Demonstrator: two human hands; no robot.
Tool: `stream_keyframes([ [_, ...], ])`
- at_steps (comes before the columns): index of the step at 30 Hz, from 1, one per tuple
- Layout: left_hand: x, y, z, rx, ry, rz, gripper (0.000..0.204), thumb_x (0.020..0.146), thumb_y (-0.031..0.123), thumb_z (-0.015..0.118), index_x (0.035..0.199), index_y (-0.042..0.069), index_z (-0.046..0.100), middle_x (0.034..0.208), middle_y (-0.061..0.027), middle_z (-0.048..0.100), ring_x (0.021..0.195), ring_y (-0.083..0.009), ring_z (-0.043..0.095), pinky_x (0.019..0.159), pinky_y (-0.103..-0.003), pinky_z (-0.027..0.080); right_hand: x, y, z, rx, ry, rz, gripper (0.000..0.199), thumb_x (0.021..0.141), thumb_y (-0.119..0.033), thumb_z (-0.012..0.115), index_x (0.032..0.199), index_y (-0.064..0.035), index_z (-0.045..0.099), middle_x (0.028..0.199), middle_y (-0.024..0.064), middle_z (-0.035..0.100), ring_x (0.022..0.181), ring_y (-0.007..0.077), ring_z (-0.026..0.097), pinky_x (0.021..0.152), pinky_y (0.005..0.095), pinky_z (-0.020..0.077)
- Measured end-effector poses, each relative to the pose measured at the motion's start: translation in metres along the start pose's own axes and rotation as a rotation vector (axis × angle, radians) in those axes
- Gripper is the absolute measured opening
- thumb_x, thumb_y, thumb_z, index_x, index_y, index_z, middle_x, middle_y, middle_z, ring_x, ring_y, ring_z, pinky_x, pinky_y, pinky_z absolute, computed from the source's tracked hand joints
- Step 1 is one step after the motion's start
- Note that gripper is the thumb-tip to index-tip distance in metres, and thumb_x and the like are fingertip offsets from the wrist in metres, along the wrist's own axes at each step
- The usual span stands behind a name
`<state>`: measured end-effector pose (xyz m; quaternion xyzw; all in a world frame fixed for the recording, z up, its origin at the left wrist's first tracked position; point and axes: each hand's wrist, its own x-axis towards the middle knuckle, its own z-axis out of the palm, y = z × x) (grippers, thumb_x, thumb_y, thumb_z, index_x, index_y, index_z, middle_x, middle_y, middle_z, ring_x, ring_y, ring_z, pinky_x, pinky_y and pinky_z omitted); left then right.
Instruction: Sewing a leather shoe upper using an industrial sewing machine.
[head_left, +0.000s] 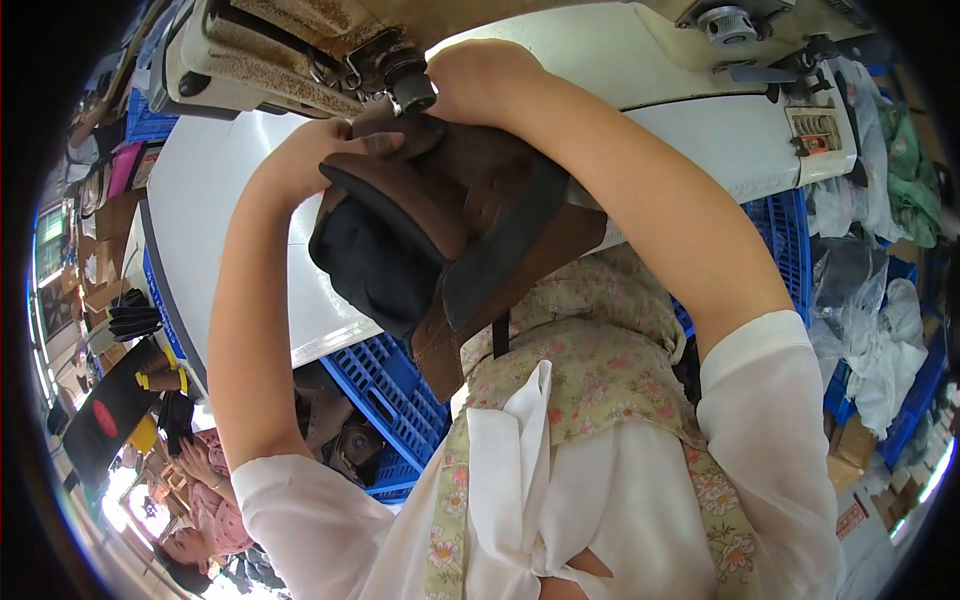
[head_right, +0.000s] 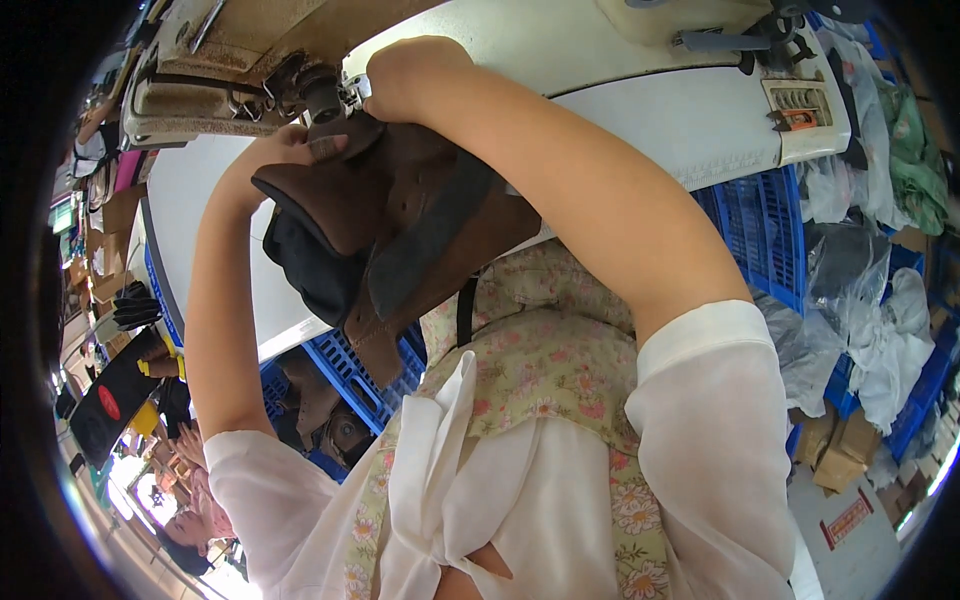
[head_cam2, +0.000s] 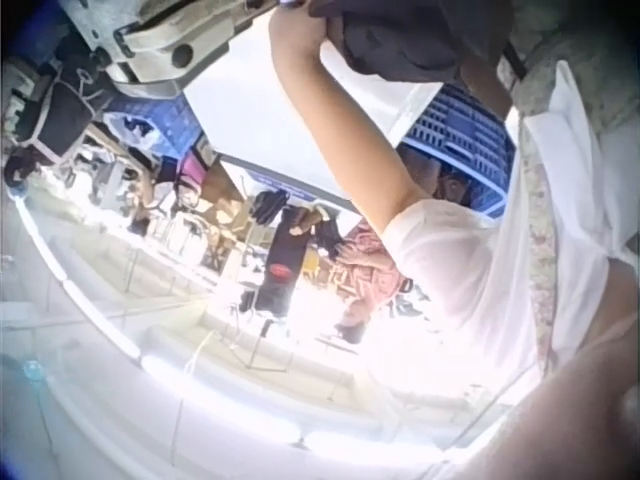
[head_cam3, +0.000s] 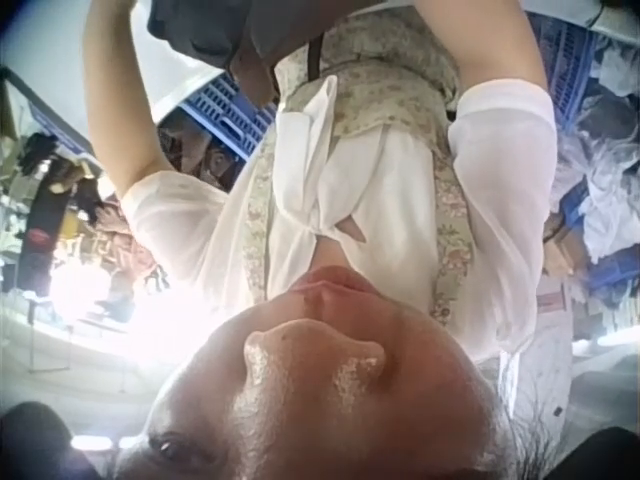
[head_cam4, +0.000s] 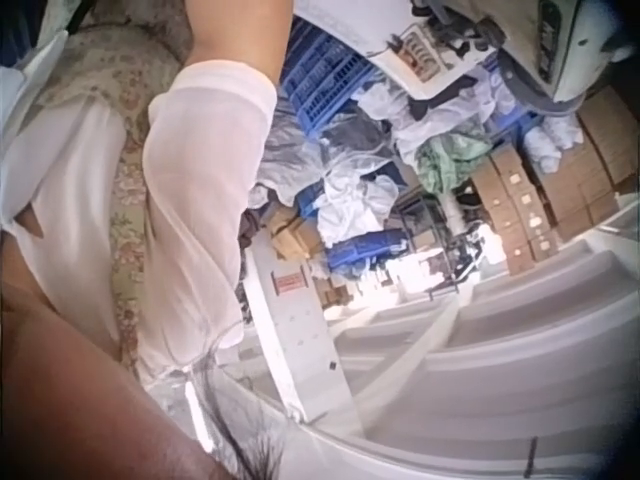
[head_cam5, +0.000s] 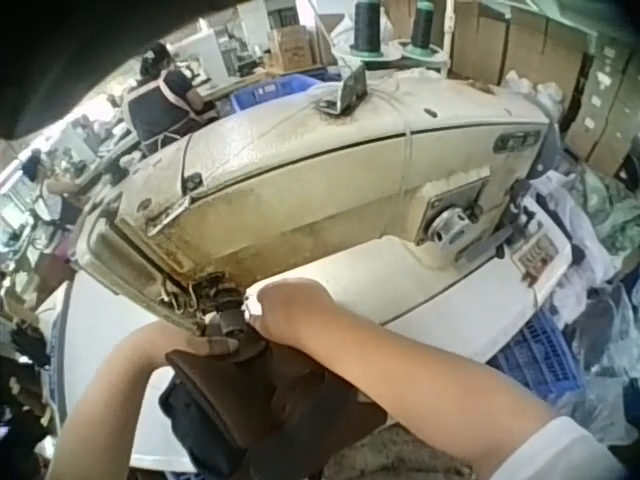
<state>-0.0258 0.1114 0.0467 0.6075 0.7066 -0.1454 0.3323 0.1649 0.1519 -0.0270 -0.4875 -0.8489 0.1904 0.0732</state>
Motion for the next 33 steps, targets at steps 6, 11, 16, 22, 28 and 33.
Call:
stream_keyframes([
  [6, 0.000, -0.009, 0.017, -0.354, 0.030, 0.140, 0.055, 0.073, 0.041, 0.077, 0.101, -0.005, 0.069, 0.087, -0.0130, 0.070, 0.077, -0.0198, 0.066, 0.073, -0.031, 0.052, -0.008, -0.004, -0.003, 0.025, 0.056, -0.019, 0.038, 0.072, -0.042, 0.071, 0.087, -0.0073, 0.071, 0.085, 0.0129, 0.070, 0.085, 0.0302, 0.068, 0.075, 0.0421, 0.0556],
  [11, 0.001, -0.011, 0.023, -0.432, 0.050, 0.127, 0.054, 0.072, 0.038, 0.078, 0.102, -0.006, 0.069, 0.088, -0.0135, 0.070, 0.078, -0.0198, 0.067, 0.073, -0.031, 0.052, -0.020, -0.006, -0.025, 0.100, 0.088, -0.083, 0.037, 0.074, -0.038, 0.071, 0.090, -0.0043, 0.068, 0.090, 0.0130, 0.069, 0.090, 0.0299, 0.067, 0.078, 0.0410, 0.0537],
  [16, -0.001, -0.008, 0.021, -0.422, 0.070, 0.127, 0.055, 0.070, 0.040, 0.079, 0.099, -0.007, 0.069, 0.083, -0.0132, 0.070, 0.074, -0.0198, 0.066, 0.070, -0.030, 0.052, -0.026, -0.005, -0.028, -0.005, 0.032, -0.164, 0.040, 0.075, -0.038, 0.071, 0.090, -0.0017, 0.067, 0.091, 0.0157, 0.069, 0.089, 0.0315, 0.067, 0.078, 0.0416, 0.0529],
  [22, 0.008, -0.020, 0.027, -0.379, 0.125, 0.166, 0.056, 0.067, 0.045, 0.081, 0.082, -0.007, 0.069, 0.067, -0.0105, 0.065, 0.059, -0.0187, 0.062, 0.057, -0.031, 0.050, -0.030, -0.008, -0.027, 0.050, 0.026, -0.139, 0.038, 0.077, -0.040, 0.071, 0.087, -0.0038, 0.068, 0.086, 0.0152, 0.069, 0.084, 0.0324, 0.067, 0.076, 0.0422, 0.0528],
  [28, 0.014, -0.022, 0.026, -0.261, 0.172, 0.177, 0.060, 0.066, 0.052, 0.079, 0.075, -0.006, 0.068, 0.064, -0.0137, 0.063, 0.058, -0.0204, 0.062, 0.055, -0.032, 0.049, -0.032, -0.005, -0.020, 0.006, 0.108, -0.184, 0.014, 0.080, -0.027, 0.065, 0.084, -0.0166, 0.074, 0.080, 0.0049, 0.070, 0.078, 0.0244, 0.068, 0.069, 0.0394, 0.0544],
  [33, 0.021, -0.026, 0.025, -0.195, 0.164, 0.169, 0.055, 0.070, 0.044, 0.083, 0.089, -0.005, 0.067, 0.067, -0.0071, 0.064, 0.056, -0.0146, 0.059, 0.052, -0.029, 0.047, -0.034, -0.007, -0.021, -0.034, 0.087, -0.191, 0.017, 0.082, -0.029, 0.064, 0.084, -0.0154, 0.074, 0.081, 0.0055, 0.070, 0.080, 0.0253, 0.068, 0.069, 0.0404, 0.0544],
])
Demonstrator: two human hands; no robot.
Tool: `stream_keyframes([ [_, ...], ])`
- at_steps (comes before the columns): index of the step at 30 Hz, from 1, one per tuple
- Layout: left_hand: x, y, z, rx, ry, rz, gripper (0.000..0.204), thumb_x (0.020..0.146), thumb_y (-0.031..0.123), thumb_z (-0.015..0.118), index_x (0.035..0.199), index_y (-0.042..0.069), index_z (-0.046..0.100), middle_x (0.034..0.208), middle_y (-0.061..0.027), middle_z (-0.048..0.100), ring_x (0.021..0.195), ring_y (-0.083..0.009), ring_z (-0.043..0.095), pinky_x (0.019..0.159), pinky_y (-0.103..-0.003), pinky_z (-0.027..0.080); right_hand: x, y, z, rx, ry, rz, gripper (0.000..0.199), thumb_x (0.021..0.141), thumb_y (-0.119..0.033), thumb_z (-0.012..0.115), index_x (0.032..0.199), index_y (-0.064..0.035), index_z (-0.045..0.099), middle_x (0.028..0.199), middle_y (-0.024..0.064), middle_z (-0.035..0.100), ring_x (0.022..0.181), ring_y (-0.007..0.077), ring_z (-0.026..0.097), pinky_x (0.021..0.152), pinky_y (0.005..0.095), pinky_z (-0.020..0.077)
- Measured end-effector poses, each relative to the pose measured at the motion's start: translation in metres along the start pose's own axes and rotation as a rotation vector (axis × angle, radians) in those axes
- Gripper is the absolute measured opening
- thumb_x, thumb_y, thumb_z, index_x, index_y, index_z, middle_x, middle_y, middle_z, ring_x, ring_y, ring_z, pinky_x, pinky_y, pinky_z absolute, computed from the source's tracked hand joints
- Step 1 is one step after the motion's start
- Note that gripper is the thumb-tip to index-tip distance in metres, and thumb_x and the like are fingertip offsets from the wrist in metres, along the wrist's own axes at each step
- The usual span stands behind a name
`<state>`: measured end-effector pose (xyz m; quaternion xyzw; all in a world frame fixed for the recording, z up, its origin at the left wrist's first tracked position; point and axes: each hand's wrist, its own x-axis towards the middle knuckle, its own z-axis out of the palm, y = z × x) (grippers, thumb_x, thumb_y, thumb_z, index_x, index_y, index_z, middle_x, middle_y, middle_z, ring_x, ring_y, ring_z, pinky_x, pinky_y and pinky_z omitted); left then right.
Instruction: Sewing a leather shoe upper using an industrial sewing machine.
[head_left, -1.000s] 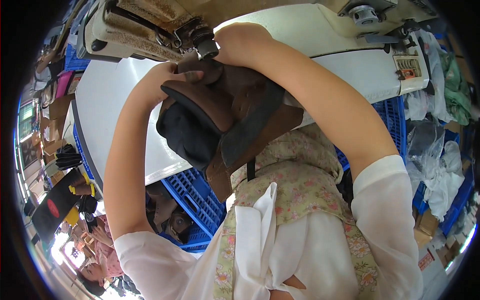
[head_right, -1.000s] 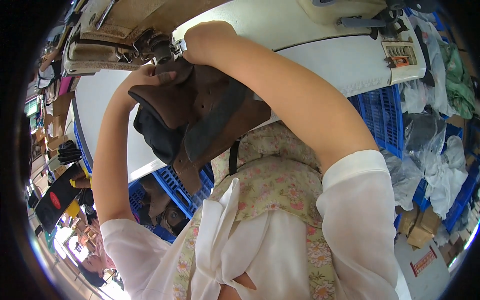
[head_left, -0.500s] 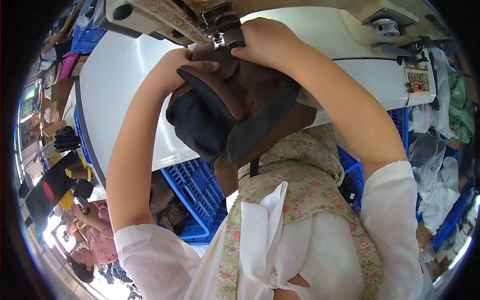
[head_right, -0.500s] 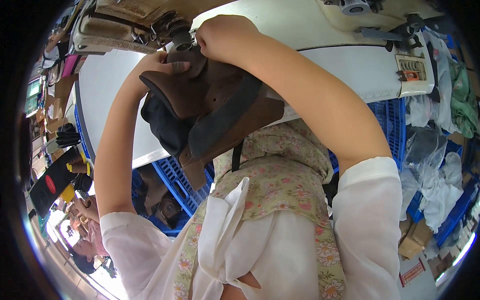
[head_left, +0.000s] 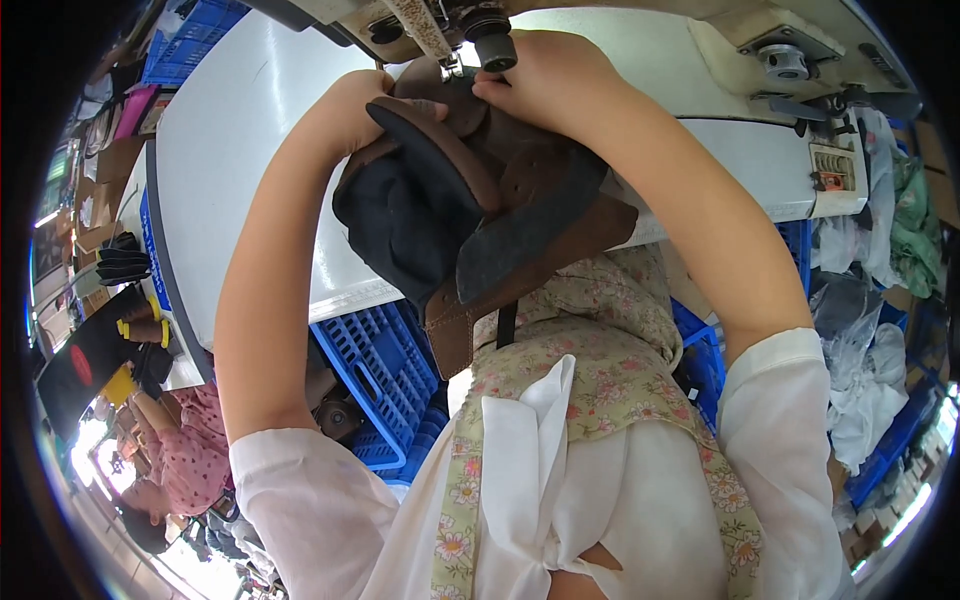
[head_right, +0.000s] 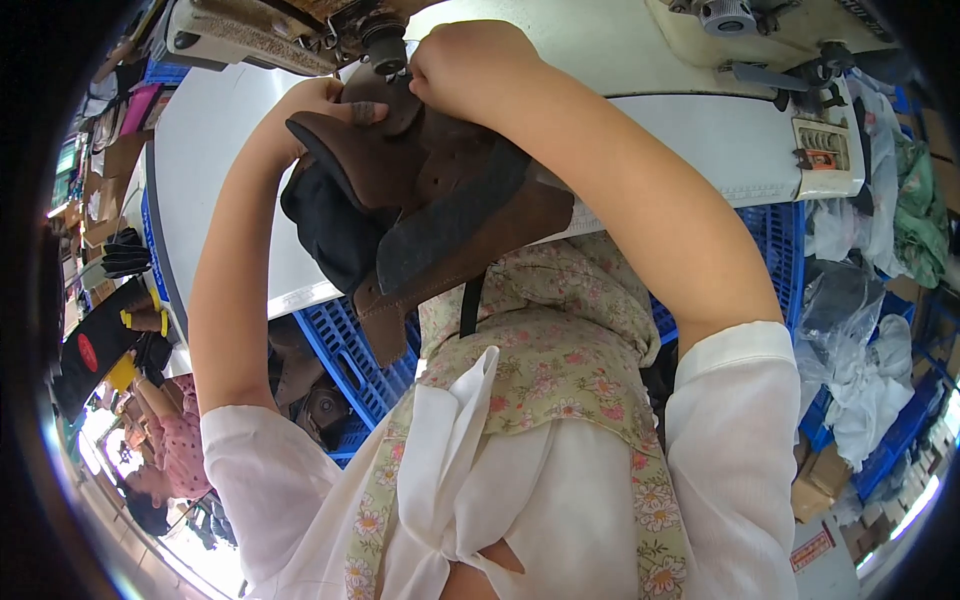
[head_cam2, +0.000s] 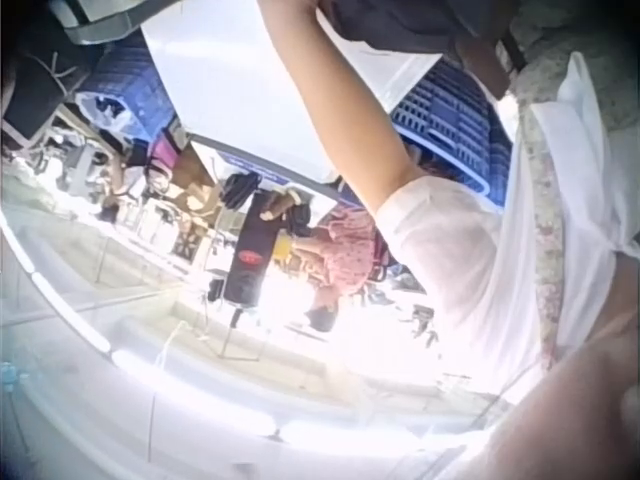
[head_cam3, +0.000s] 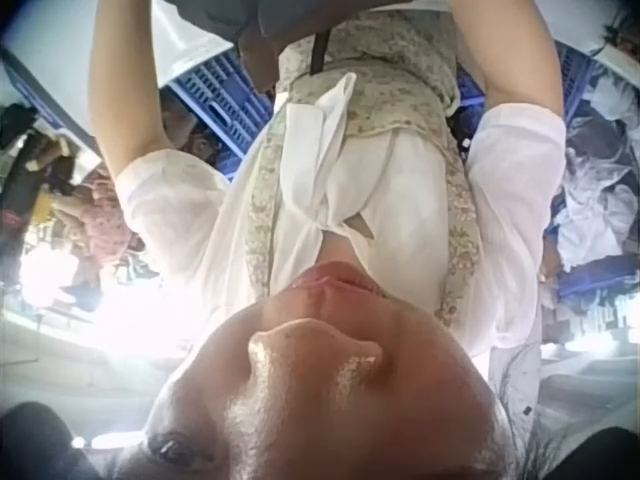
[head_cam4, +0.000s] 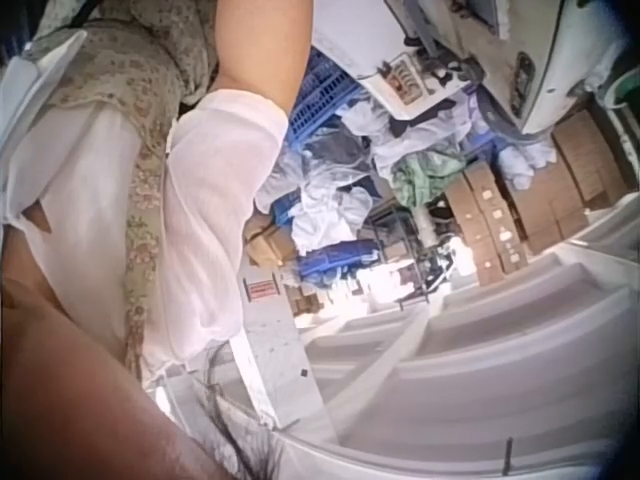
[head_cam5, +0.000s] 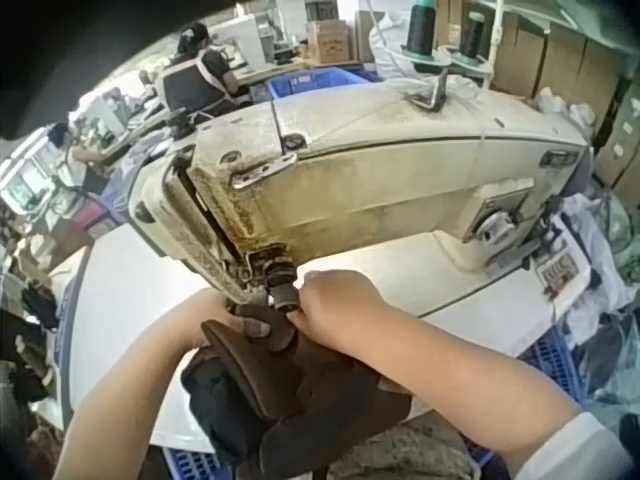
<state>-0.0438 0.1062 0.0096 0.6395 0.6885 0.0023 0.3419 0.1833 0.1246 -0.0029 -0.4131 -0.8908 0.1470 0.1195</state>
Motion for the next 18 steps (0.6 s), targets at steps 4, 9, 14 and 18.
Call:
stream_keyframes([
  [4, 0.001, -0.002, 0.001, -0.042, -0.002, -0.019, 0.052, 0.070, 0.042, 0.083, 0.088, -0.004, 0.067, 0.067, -0.0065, 0.063, 0.056, -0.0137, 0.058, 0.051, -0.028, 0.046, -0.008, 0.000, -0.001, -0.068, 0.013, -0.034, 0.023, 0.086, -0.033, 0.062, 0.084, -0.0132, 0.074, 0.086, 0.0077, 0.069, 0.081, 0.0276, 0.068, 0.070, 0.0409, 0.0549],
  [9, 0.000, 0.003, 0.000, 0.004, 0.032, -0.036, 0.049, 0.070, 0.040, 0.083, 0.085, -0.003, 0.067, 0.066, -0.0058, 0.063, 0.056, -0.0131, 0.057, 0.051, -0.028, 0.045, -0.008, -0.002, 0.001, -0.128, 0.031, -0.038, 0.026, 0.088, -0.036, 0.061, 0.083, -0.0132, 0.074, 0.089, 0.0078, 0.069, 0.082, 0.0280, 0.068, 0.071, 0.0410, 0.0553],
  [14, -0.001, 0.004, -0.002, -0.014, 0.066, -0.015, 0.048, 0.070, 0.041, 0.083, 0.081, -0.002, 0.067, 0.065, -0.0050, 0.061, 0.056, -0.0127, 0.056, 0.051, -0.029, 0.045, -0.007, 0.001, 0.005, -0.097, 0.050, -0.027, 0.026, 0.087, -0.037, 0.061, 0.083, -0.0153, 0.074, 0.088, 0.0070, 0.068, 0.082, 0.0272, 0.068, 0.071, 0.0409, 0.0555],
  [18, 0.002, 0.004, -0.003, 0.031, 0.041, -0.033, 0.047, 0.070, 0.040, 0.083, 0.083, -0.003, 0.068, 0.067, -0.0053, 0.064, 0.057, -0.0128, 0.057, 0.054, -0.029, 0.047, -0.008, 0.000, 0.005, -0.070, 0.074, -0.012, 0.025, 0.087, -0.037, 0.061, 0.083, -0.0160, 0.075, 0.089, 0.0064, 0.067, 0.083, 0.0267, 0.068, 0.071, 0.0408, 0.0557],
])
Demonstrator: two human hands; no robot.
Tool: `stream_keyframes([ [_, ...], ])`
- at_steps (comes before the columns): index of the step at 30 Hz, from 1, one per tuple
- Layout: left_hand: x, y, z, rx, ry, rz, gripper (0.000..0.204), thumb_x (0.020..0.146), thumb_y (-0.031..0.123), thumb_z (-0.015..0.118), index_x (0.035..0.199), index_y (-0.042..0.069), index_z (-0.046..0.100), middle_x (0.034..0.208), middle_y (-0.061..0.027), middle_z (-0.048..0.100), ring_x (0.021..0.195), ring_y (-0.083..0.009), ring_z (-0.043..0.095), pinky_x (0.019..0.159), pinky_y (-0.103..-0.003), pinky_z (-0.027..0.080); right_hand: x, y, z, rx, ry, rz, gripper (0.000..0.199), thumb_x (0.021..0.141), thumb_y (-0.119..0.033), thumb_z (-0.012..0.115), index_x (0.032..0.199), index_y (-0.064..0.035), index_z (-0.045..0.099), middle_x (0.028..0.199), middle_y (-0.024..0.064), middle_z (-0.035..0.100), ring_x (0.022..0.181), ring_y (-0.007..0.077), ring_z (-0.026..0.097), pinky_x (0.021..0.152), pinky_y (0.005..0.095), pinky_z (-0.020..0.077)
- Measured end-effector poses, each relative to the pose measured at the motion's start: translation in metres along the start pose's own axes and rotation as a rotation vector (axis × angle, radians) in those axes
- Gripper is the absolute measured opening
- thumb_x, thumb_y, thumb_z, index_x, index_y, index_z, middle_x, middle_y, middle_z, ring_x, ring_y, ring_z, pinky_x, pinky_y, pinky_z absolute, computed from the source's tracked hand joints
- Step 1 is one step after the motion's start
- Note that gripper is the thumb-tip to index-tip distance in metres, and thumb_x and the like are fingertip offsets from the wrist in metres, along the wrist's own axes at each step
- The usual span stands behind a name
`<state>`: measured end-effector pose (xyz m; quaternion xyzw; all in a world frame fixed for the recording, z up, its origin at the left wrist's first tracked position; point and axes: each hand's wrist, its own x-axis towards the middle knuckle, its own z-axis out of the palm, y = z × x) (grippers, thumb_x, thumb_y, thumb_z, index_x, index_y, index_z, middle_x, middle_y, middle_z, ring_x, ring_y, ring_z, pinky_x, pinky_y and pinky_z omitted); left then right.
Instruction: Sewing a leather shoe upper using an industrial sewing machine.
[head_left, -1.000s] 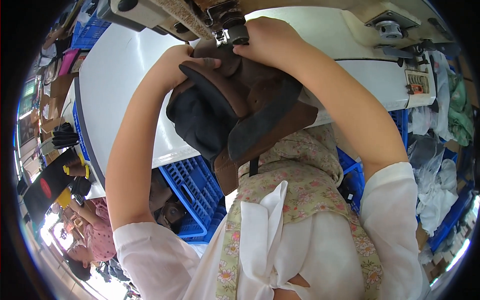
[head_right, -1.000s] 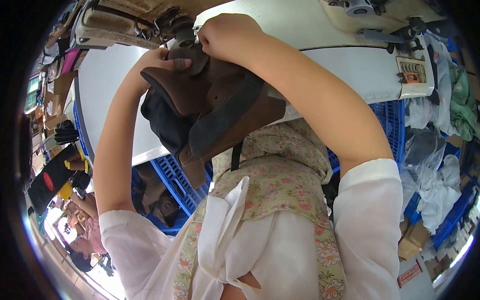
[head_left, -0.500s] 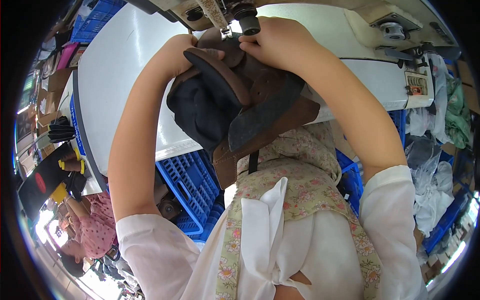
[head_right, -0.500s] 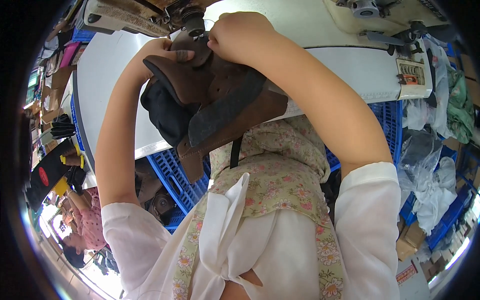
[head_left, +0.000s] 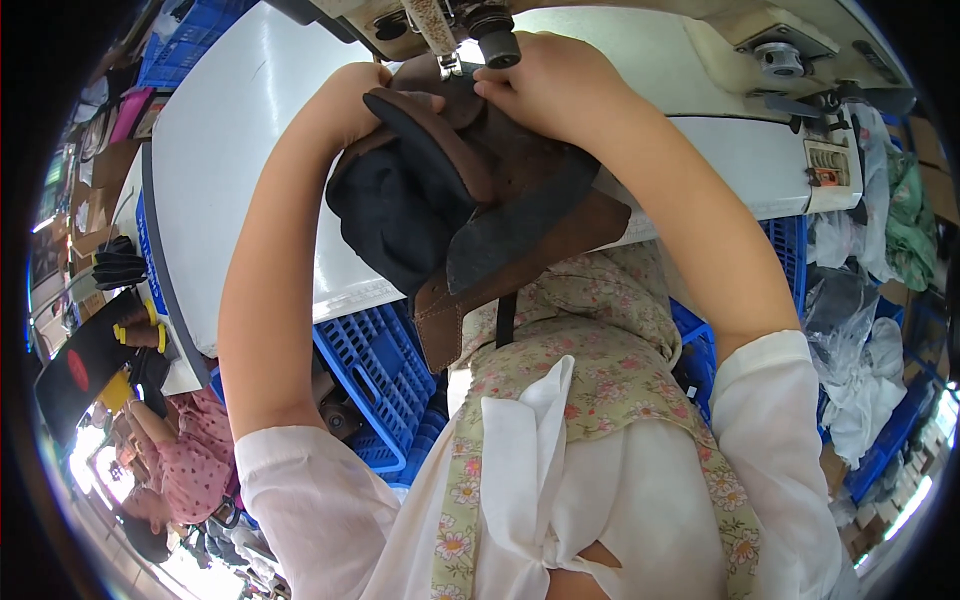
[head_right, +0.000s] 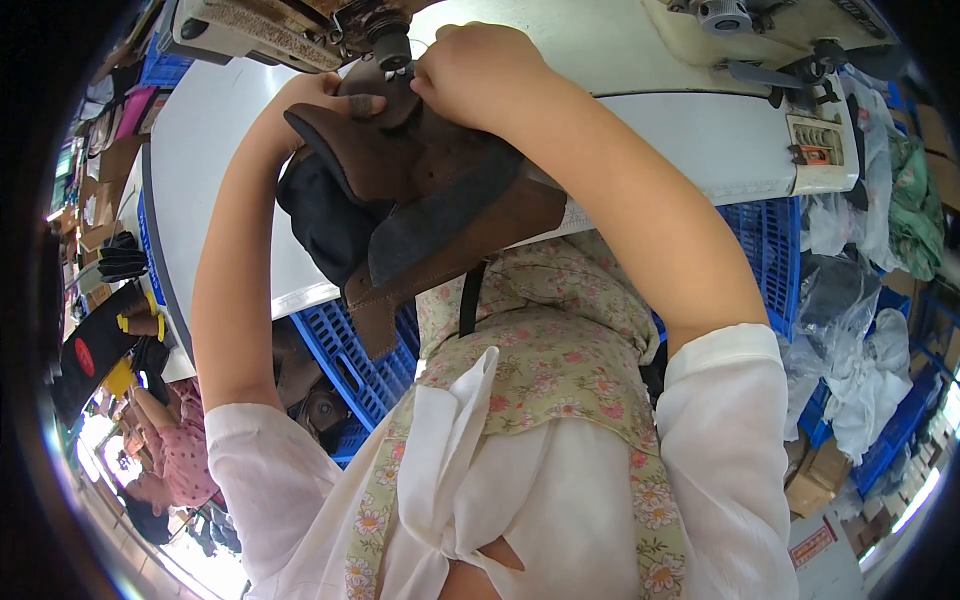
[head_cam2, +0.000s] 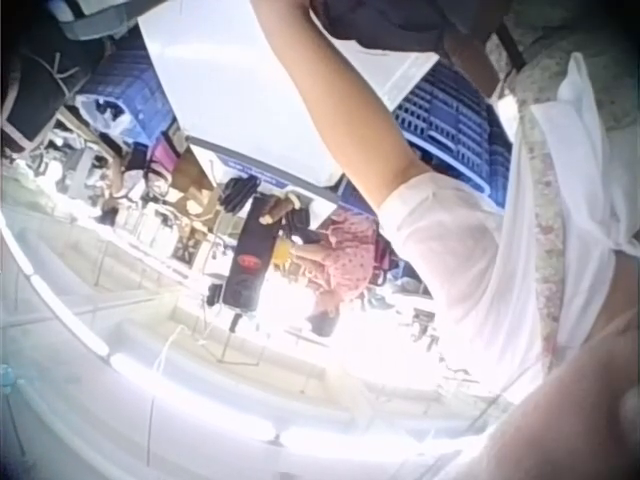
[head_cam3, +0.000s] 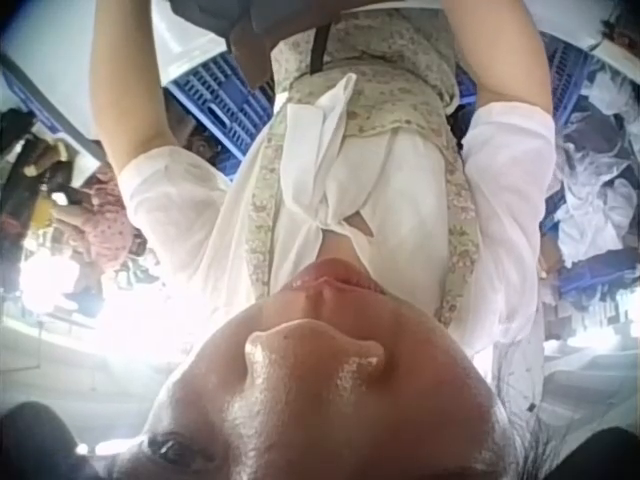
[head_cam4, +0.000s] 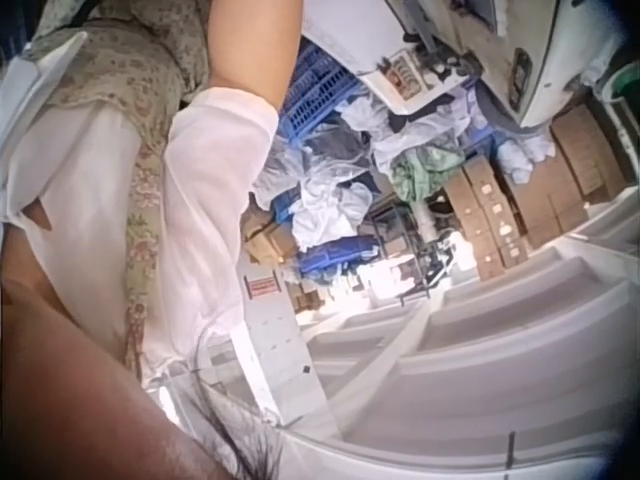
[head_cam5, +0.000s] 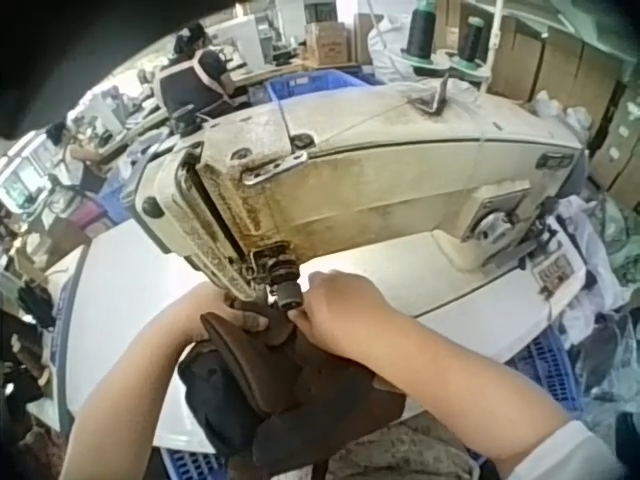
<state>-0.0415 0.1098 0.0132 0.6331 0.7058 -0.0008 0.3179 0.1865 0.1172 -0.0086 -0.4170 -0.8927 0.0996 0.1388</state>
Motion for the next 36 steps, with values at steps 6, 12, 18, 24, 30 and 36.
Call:
stream_keyframes([
  [6, 0.005, -0.005, 0.004, -0.078, -0.011, -0.026, 0.045, 0.070, 0.036, 0.084, 0.088, -0.003, 0.070, 0.073, -0.0051, 0.067, 0.063, -0.0116, 0.059, 0.061, -0.027, 0.049, 0.000, 0.003, 0.003, -0.015, 0.018, -0.017, 0.024, 0.088, -0.037, 0.061, 0.085, -0.0182, 0.075, 0.090, 0.0057, 0.067, 0.083, 0.0255, 0.068, 0.071, 0.0404, 0.0560],
  [12, 0.011, -0.011, 0.004, -0.122, -0.031, -0.028, 0.042, 0.072, 0.029, 0.085, 0.095, -0.004, 0.071, 0.080, -0.0055, 0.070, 0.069, -0.0120, 0.063, 0.067, -0.027, 0.052, 0.001, 0.004, 0.004, -0.019, 0.019, -0.007, 0.023, 0.088, -0.036, 0.059, 0.086, -0.0196, 0.076, 0.089, 0.0058, 0.067, 0.083, 0.0257, 0.068, 0.071, 0.0404, 0.0560],
  [18, 0.025, -0.027, 0.006, -0.133, -0.024, 0.012, 0.043, 0.073, 0.027, 0.084, 0.100, -0.004, 0.071, 0.085, -0.0068, 0.071, 0.071, -0.0120, 0.064, 0.069, -0.027, 0.053, 0.001, 0.002, 0.006, -0.001, 0.054, -0.010, 0.024, 0.089, -0.037, 0.059, 0.086, -0.0197, 0.075, 0.089, 0.0060, 0.067, 0.085, 0.0259, 0.068, 0.070, 0.0406, 0.0560],
  [24, 0.029, -0.020, 0.001, -0.144, -0.025, 0.028, 0.039, 0.076, 0.018, 0.081, 0.106, -0.003, 0.069, 0.093, -0.0065, 0.071, 0.080, -0.0142, 0.065, 0.074, -0.029, 0.053, 0.002, 0.002, 0.007, -0.014, 0.060, 0.010, 0.026, 0.089, -0.038, 0.058, 0.085, -0.0189, 0.075, 0.089, 0.0068, 0.066, 0.086, 0.0262, 0.067, 0.071, 0.0411, 0.0559],
  [30, 0.034, -0.040, 0.004, -0.102, 0.094, 0.311, 0.039, 0.072, 0.033, 0.070, 0.085, -0.004, 0.072, 0.070, -0.0161, 0.067, 0.062, -0.0218, 0.063, 0.062, -0.034, 0.050, 0.005, -0.002, 0.008, -0.028, 0.054, 0.034, 0.027, 0.090, -0.038, 0.056, 0.086, -0.0192, 0.075, 0.090, 0.0084, 0.066, 0.087, 0.0270, 0.067, 0.073, 0.0411, 0.0555],
  [36, -0.004, -0.003, -0.033, -0.244, -0.363, -0.147, 0.042, 0.083, 0.038, 0.073, 0.105, 0.002, 0.069, 0.087, -0.0040, 0.070, 0.079, -0.0077, 0.062, 0.069, -0.022, 0.049, 0.002, -0.006, -0.005, 0.022, -0.015, 0.142, 0.026, 0.089, -0.037, 0.057, 0.088, -0.0194, 0.076, 0.092, 0.0092, 0.065, 0.088, 0.0275, 0.067, 0.074, 0.0415, 0.0553],
])
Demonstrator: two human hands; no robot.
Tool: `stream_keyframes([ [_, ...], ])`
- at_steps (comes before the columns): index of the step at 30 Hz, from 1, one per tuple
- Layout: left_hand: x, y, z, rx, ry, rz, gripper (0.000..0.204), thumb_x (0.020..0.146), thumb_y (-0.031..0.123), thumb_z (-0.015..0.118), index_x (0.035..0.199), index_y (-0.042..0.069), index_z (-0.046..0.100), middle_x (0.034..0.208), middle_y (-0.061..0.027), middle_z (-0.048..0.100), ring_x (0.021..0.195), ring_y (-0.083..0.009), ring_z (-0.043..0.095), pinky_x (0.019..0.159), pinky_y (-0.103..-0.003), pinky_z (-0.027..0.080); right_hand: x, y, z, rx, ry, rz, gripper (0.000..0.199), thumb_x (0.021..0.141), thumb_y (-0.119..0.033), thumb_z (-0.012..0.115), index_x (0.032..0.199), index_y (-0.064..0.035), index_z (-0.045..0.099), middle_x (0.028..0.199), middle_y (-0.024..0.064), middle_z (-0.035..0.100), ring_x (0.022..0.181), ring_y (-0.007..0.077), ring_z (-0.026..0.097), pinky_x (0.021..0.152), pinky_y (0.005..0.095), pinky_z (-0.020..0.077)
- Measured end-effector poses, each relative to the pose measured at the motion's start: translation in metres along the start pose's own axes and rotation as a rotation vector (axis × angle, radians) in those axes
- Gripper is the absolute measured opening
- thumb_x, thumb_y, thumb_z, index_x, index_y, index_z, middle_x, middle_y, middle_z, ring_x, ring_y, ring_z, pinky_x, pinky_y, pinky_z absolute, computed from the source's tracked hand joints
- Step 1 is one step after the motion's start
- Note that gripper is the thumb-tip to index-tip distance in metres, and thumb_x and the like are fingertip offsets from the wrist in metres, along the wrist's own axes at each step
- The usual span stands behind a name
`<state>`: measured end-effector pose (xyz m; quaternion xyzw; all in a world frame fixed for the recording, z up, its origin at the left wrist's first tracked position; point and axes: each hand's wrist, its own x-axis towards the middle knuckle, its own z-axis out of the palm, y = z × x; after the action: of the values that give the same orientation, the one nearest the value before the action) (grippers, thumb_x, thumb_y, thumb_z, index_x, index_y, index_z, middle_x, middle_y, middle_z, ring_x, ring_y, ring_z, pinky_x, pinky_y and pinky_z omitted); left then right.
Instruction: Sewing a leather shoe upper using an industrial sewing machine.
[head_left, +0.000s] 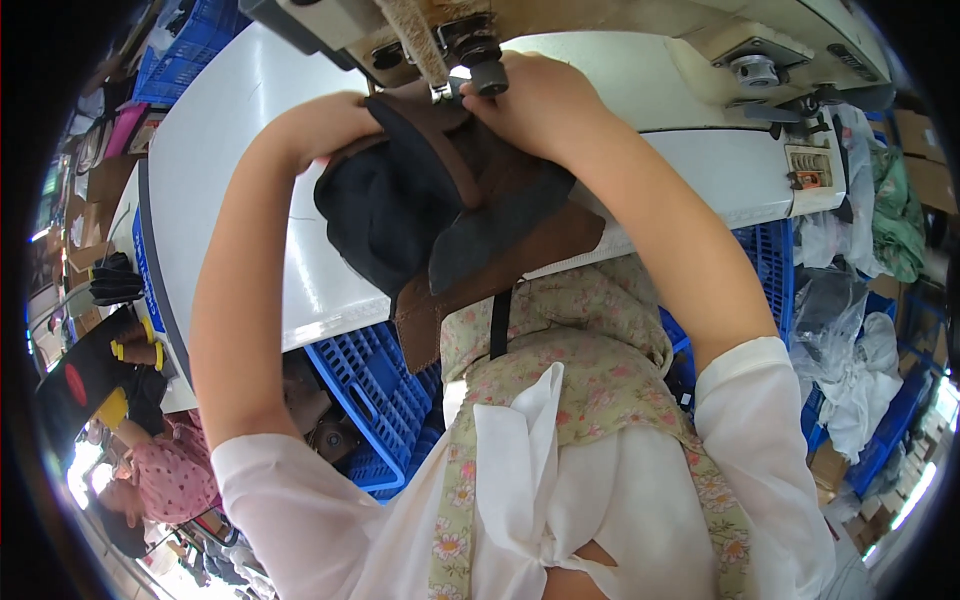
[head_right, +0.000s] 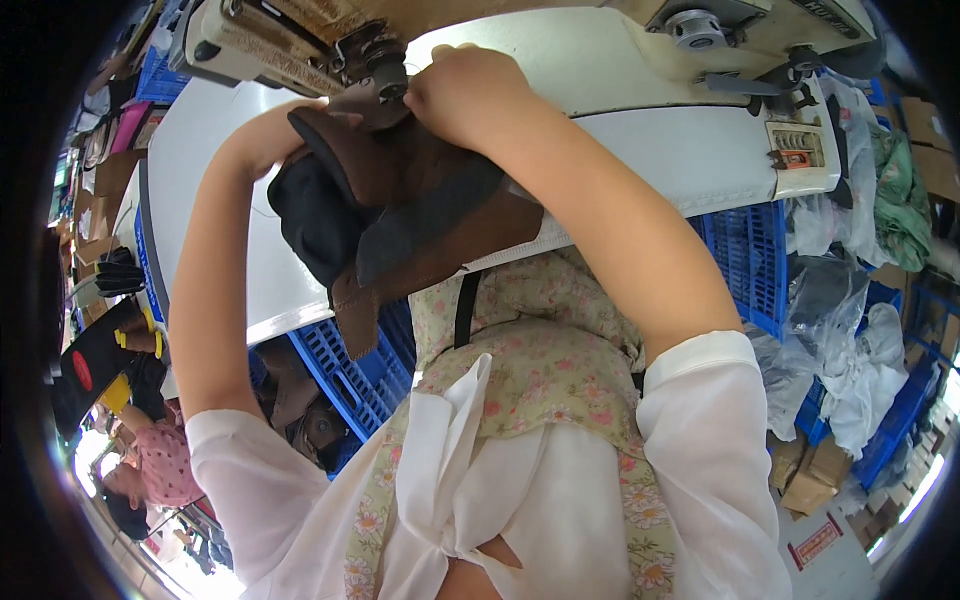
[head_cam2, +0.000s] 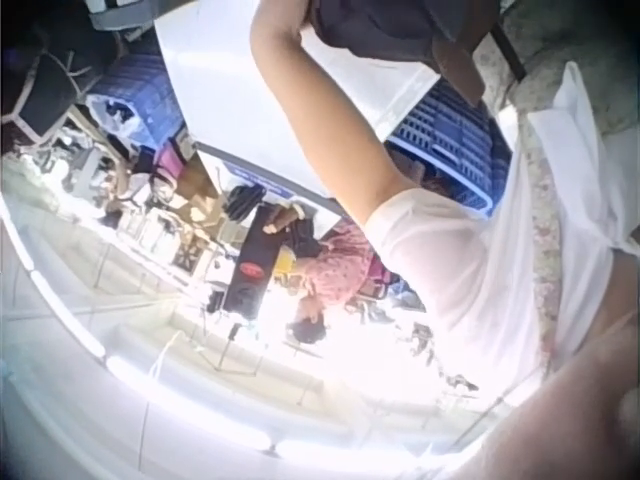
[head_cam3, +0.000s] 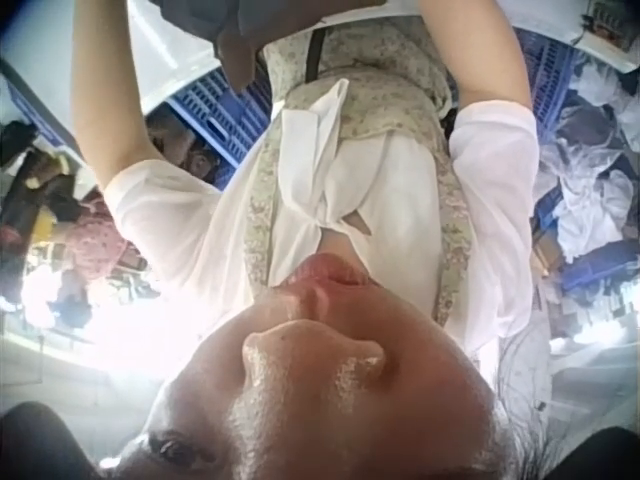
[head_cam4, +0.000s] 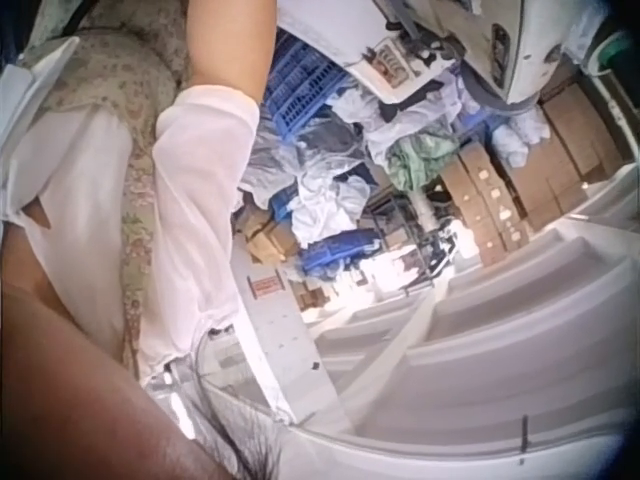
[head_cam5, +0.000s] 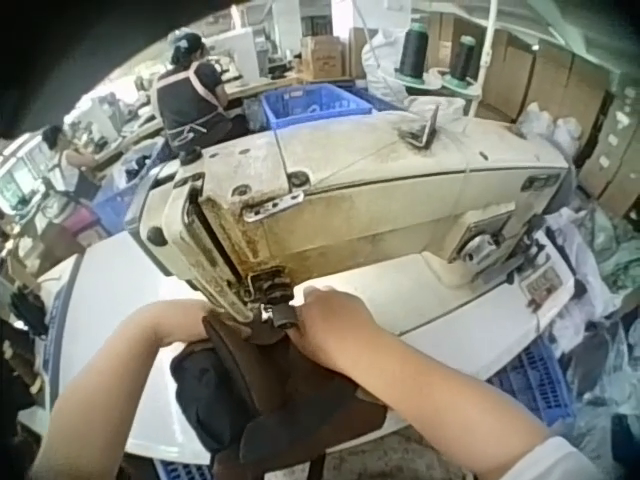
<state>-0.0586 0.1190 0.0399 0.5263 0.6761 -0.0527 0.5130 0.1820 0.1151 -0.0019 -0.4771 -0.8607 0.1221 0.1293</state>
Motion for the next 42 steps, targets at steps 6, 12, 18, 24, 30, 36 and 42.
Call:
stream_keyframes([
  [6, 0.002, -0.009, 0.013, -0.118, 0.010, 0.147, 0.049, 0.079, 0.038, 0.077, 0.102, -0.004, 0.068, 0.087, -0.0075, 0.069, 0.079, -0.0134, 0.064, 0.074, -0.025, 0.051, 0.000, 0.004, -0.005, 0.074, -0.023, -0.049, 0.024, 0.088, -0.034, 0.059, 0.087, -0.0176, 0.076, 0.090, 0.0096, 0.065, 0.086, 0.0278, 0.067, 0.074, 0.0421, 0.0549],
  [12, 0.004, -0.010, 0.016, 0.059, 0.094, 0.177, 0.051, 0.076, 0.035, 0.079, 0.103, -0.006, 0.067, 0.088, -0.0090, 0.070, 0.078, -0.0148, 0.064, 0.072, -0.028, 0.051, 0.001, 0.007, -0.005, 0.091, -0.050, -0.134, 0.024, 0.088, -0.033, 0.060, 0.087, -0.0158, 0.075, 0.089, 0.0101, 0.065, 0.085, 0.0283, 0.066, 0.073, 0.0422, 0.0547],
  [18, 0.008, -0.014, 0.016, 0.089, 0.168, 0.165, 0.051, 0.072, 0.035, 0.082, 0.099, -0.006, 0.068, 0.084, -0.0089, 0.070, 0.075, -0.0145, 0.064, 0.070, -0.027, 0.051, 0.005, 0.011, 0.007, 0.028, -0.024, -0.192, 0.024, 0.088, -0.034, 0.059, 0.088, -0.0160, 0.076, 0.091, 0.0093, 0.065, 0.087, 0.0279, 0.066, 0.074, 0.0417, 0.0549],
  [24, 0.019, -0.021, 0.008, 0.131, 0.182, 0.163, 0.042, 0.074, 0.031, 0.081, 0.096, -0.002, 0.070, 0.083, -0.0061, 0.070, 0.074, -0.0123, 0.063, 0.071, -0.027, 0.050, 0.003, 0.009, 0.015, -0.001, 0.064, -0.206, 0.025, 0.089, -0.035, 0.059, 0.088, -0.0164, 0.076, 0.090, 0.0097, 0.065, 0.087, 0.0279, 0.066, 0.075, 0.0409, 0.0547],
  [30, 0.022, -0.014, -0.007, 0.239, 0.156, 0.214, 0.038, 0.074, 0.032, 0.080, 0.095, 0.000, 0.072, 0.080, -0.0034, 0.069, 0.073, -0.0107, 0.061, 0.070, -0.027, 0.048, 0.001, 0.004, 0.020, -0.042, 0.114, -0.199, 0.027, 0.089, -0.034, 0.059, 0.086, -0.0121, 0.074, 0.086, 0.0134, 0.064, 0.083, 0.0296, 0.066, 0.072, 0.0419, 0.0544],
  [36, 0.028, -0.016, -0.015, 0.365, 0.147, 0.316, 0.039, 0.074, 0.034, 0.079, 0.091, 0.000, 0.073, 0.076, -0.0031, 0.068, 0.070, -0.0109, 0.059, 0.069, -0.028, 0.048, -0.002, -0.002, 0.023, -0.058, 0.166, -0.166, 0.026, 0.089, -0.031, 0.059, 0.084, -0.0090, 0.072, 0.085, 0.0152, 0.063, 0.081, 0.0313, 0.066, 0.070, 0.0427, 0.0549],
  [42, 0.030, -0.022, -0.019, 0.313, 0.105, 0.351, 0.041, 0.075, 0.033, 0.079, 0.098, 0.000, 0.072, 0.083, -0.0055, 0.070, 0.074, -0.0125, 0.061, 0.070, -0.029, 0.048, -0.002, -0.009, 0.022, -0.038, 0.163, -0.140, 0.024, 0.088, -0.030, 0.060, 0.086, -0.0091, 0.072, 0.084, 0.0151, 0.063, 0.081, 0.0315, 0.066, 0.068, 0.0432, 0.0553],
])
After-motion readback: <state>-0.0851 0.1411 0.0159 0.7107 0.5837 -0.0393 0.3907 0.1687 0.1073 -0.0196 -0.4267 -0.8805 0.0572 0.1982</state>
